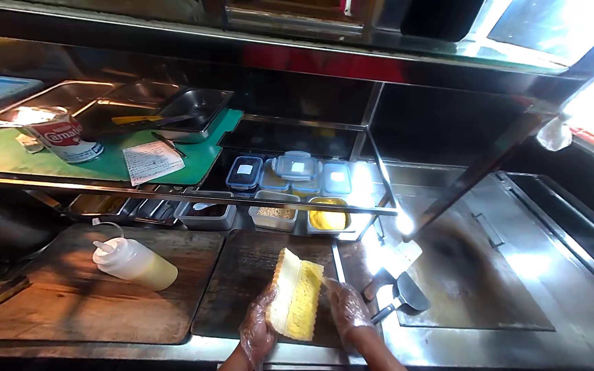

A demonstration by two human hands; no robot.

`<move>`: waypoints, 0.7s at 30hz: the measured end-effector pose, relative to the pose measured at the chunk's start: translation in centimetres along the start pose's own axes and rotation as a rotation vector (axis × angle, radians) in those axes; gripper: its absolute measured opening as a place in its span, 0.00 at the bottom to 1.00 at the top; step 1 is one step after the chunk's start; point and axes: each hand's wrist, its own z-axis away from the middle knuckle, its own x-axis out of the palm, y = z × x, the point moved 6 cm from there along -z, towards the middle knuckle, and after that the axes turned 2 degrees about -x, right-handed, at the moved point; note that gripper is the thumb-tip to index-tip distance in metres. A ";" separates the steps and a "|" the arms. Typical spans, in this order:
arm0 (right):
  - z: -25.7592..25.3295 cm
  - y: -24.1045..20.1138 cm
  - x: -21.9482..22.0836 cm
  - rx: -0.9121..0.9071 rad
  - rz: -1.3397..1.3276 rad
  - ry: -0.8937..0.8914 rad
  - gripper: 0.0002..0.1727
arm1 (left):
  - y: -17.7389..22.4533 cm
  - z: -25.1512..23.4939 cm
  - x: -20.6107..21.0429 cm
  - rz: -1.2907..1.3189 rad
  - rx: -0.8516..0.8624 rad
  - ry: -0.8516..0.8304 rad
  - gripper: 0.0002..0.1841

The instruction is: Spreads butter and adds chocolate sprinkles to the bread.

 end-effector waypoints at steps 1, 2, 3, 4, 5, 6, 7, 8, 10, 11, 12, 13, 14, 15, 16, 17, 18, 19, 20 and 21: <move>-0.3 0.2 0.2 -0.023 0.084 -0.007 0.25 | -0.1 0.1 0.0 -0.003 -0.001 0.003 0.20; 0.5 0.0 0.9 -0.058 0.128 -0.042 0.26 | 0.0 0.2 0.0 -0.017 0.003 -0.003 0.21; 1.9 -0.3 1.7 -0.088 0.127 -0.087 0.25 | 0.2 0.1 0.0 -0.042 0.015 -0.015 0.21; 3.2 -0.5 2.1 -0.108 0.085 -0.121 0.24 | 0.3 0.1 0.1 -0.057 0.028 -0.032 0.21; 3.8 -0.6 2.2 -0.115 0.026 -0.129 0.23 | 0.2 0.1 0.1 -0.062 0.038 -0.045 0.22; 3.4 -0.5 1.7 -0.099 -0.024 -0.100 0.22 | 0.2 0.1 0.0 -0.060 0.043 -0.052 0.22; 1.9 -0.3 0.9 -0.064 -0.042 -0.052 0.23 | 0.1 0.2 0.0 -0.057 0.047 -0.055 0.22; 0.0 -0.1 -0.1 -0.036 -0.022 0.001 0.24 | 0.2 0.1 0.0 -0.055 0.049 -0.057 0.22; -2.2 0.2 -0.6 -0.048 0.090 0.018 0.25 | 0.1 -0.1 0.0 -0.057 0.050 -0.056 0.22; -1.7 0.1 0.1 -0.088 0.124 -0.030 0.25 | 0.2 -0.1 0.0 -0.072 0.048 -0.057 0.22; -0.7 -0.2 0.6 -0.122 0.116 -0.091 0.25 | 0.4 -0.1 0.0 -0.094 0.046 -0.064 0.22; 0.0 -0.4 0.9 -0.150 0.053 -0.141 0.24 | 0.5 -0.2 0.1 -0.111 0.051 -0.080 0.23; 0.2 -0.4 1.1 -0.174 -0.064 -0.162 0.23 | 0.4 -0.2 0.2 -0.114 0.055 -0.085 0.24; -0.2 -0.2 1.1 -0.171 -0.234 -0.158 0.22 | 0.3 -0.1 0.0 -0.104 0.052 -0.074 0.23; -1.1 0.2 0.9 -0.133 -0.444 -0.129 0.21 | 0.1 -0.1 -0.2 -0.088 0.043 -0.064 0.23; -2.3 1.0 0.7 -0.062 -0.653 -0.090 0.21 | 0.1 -0.2 -0.2 -0.077 0.037 -0.055 0.23; -3.3 2.0 0.5 0.011 -0.827 -0.053 0.20 | 0.1 -0.3 -0.2 -0.069 0.033 -0.052 0.23; -3.7 2.9 0.2 0.085 -0.912 -0.021 0.20 | 0.1 -0.3 -0.2 -0.061 0.030 -0.049 0.23; -3.7 3.3 -0.3 0.134 -0.878 0.016 0.18 | 0.1 -0.2 -0.2 -0.060 0.028 -0.053 0.23; -3.6 3.2 -1.2 0.126 -0.734 0.058 0.17 | 0.3 -0.3 -0.1 -0.064 0.031 -0.050 0.23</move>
